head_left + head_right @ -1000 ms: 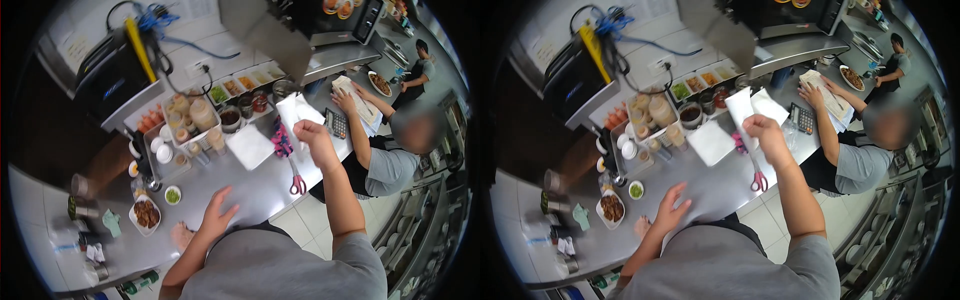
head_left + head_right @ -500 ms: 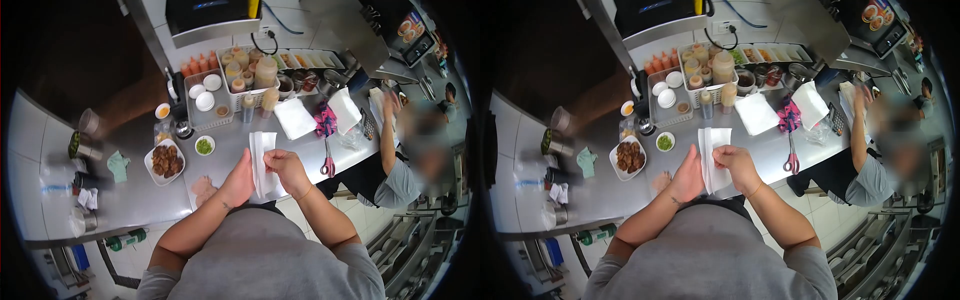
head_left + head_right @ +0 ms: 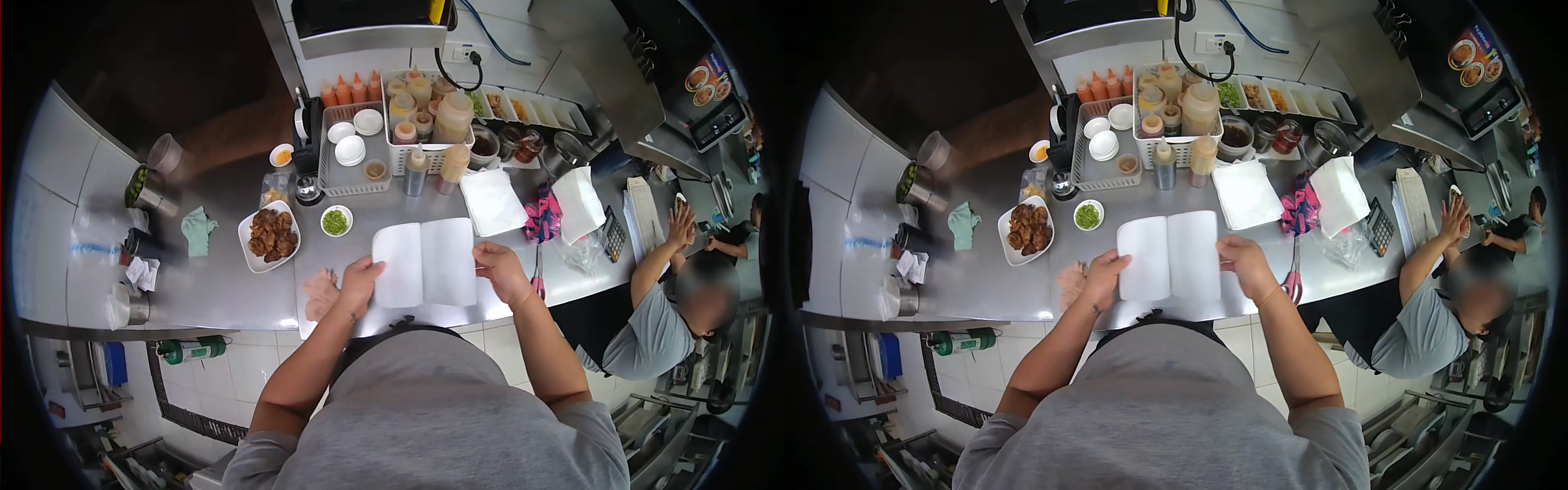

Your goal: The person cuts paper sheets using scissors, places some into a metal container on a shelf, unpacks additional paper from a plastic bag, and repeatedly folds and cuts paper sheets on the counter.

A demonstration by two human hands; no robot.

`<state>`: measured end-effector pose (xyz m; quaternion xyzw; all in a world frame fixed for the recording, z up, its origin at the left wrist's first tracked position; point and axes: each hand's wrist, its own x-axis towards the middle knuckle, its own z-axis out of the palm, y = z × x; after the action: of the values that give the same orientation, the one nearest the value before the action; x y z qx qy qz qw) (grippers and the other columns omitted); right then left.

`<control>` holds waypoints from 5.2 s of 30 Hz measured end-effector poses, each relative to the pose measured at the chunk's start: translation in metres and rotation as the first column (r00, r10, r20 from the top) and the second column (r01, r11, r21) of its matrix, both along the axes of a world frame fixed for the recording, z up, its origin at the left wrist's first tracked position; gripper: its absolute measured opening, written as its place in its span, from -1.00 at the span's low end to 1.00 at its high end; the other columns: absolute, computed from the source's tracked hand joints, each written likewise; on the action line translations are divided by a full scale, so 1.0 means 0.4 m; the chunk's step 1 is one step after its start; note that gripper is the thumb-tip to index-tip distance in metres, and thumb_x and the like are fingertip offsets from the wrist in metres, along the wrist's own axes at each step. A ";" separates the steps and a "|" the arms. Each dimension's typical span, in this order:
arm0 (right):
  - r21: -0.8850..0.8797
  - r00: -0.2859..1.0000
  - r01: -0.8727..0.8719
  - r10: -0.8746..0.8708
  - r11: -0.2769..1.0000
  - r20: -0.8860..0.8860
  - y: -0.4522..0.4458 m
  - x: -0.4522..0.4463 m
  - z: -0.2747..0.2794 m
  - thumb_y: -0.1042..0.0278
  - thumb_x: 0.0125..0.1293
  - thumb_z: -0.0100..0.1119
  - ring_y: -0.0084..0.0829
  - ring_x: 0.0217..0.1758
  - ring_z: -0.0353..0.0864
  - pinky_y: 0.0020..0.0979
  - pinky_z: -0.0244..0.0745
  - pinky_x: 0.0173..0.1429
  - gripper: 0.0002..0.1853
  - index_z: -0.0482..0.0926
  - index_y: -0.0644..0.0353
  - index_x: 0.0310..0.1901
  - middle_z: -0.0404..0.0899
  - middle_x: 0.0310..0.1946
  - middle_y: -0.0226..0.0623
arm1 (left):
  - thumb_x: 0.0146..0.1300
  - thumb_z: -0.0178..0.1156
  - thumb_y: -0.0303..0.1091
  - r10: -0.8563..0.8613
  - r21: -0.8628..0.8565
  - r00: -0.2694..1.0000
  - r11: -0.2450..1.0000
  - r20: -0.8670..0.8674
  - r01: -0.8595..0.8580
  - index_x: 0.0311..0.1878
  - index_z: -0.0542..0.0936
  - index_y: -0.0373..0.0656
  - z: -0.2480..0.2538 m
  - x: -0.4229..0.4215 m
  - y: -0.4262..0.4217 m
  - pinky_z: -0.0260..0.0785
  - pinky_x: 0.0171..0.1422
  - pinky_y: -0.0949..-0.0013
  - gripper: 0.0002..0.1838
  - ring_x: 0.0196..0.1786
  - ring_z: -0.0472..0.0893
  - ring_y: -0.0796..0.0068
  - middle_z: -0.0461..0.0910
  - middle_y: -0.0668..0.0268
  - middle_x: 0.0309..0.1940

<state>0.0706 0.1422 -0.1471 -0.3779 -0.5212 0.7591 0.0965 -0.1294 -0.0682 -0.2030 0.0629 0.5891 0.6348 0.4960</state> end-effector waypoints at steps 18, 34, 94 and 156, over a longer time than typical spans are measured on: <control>0.991 0.774 -0.063 -0.621 0.120 0.124 0.594 0.219 0.021 0.29 0.03 0.34 -0.12 -0.17 0.63 -0.22 0.49 -0.05 -0.73 0.65 0.30 -0.27 0.63 -0.30 -0.04 | 0.19 0.18 0.13 -0.500 -0.578 -0.300 0.755 -0.813 0.308 0.41 0.27 0.14 -0.031 0.110 0.154 -0.36 0.51 -0.24 -0.26 0.55 -0.15 -0.01 -0.04 0.16 0.51; 0.972 0.791 0.112 -0.611 0.209 0.040 0.588 0.218 0.076 0.41 0.20 0.18 -0.19 -0.31 0.59 -0.27 0.45 -0.19 -0.86 0.59 0.33 -0.31 0.59 -0.39 -0.05 | 0.12 0.16 0.32 -0.608 -0.635 -0.196 0.690 -0.769 0.347 0.46 0.21 0.13 -0.042 0.099 0.181 -0.49 0.46 -0.39 -0.12 0.56 -0.21 -0.06 -0.10 0.12 0.53; 0.792 0.921 0.041 -0.330 0.609 0.206 -0.006 -0.011 -0.218 0.55 0.19 0.14 -0.16 -0.41 0.56 -0.21 0.45 -0.23 -0.63 0.41 0.25 0.05 0.52 -0.51 -0.18 | 0.01 0.35 -0.31 -0.232 -0.403 0.586 0.898 -0.776 -0.178 -0.36 0.52 -0.31 -0.097 -0.021 0.004 0.43 -0.28 0.19 -0.73 -0.41 0.62 0.10 0.60 0.05 -0.51; -0.150 0.977 -0.001 -0.031 0.989 -0.210 -0.054 -0.047 0.153 0.33 0.38 0.09 -0.60 -0.31 0.48 -0.51 0.38 -0.11 -0.86 0.56 0.17 -0.29 0.54 -0.38 -0.51 | 0.38 0.12 -0.20 -0.093 0.061 0.988 0.994 0.122 0.086 0.08 0.50 -0.21 0.150 0.065 0.052 0.48 0.03 0.39 -0.66 -0.08 0.63 0.50 0.62 0.33 -0.10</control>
<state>0.0519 0.1206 -0.0859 -0.3049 -0.4470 0.8310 0.1288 -0.1033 -0.0474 -0.1431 0.0633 0.5358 0.6305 0.5580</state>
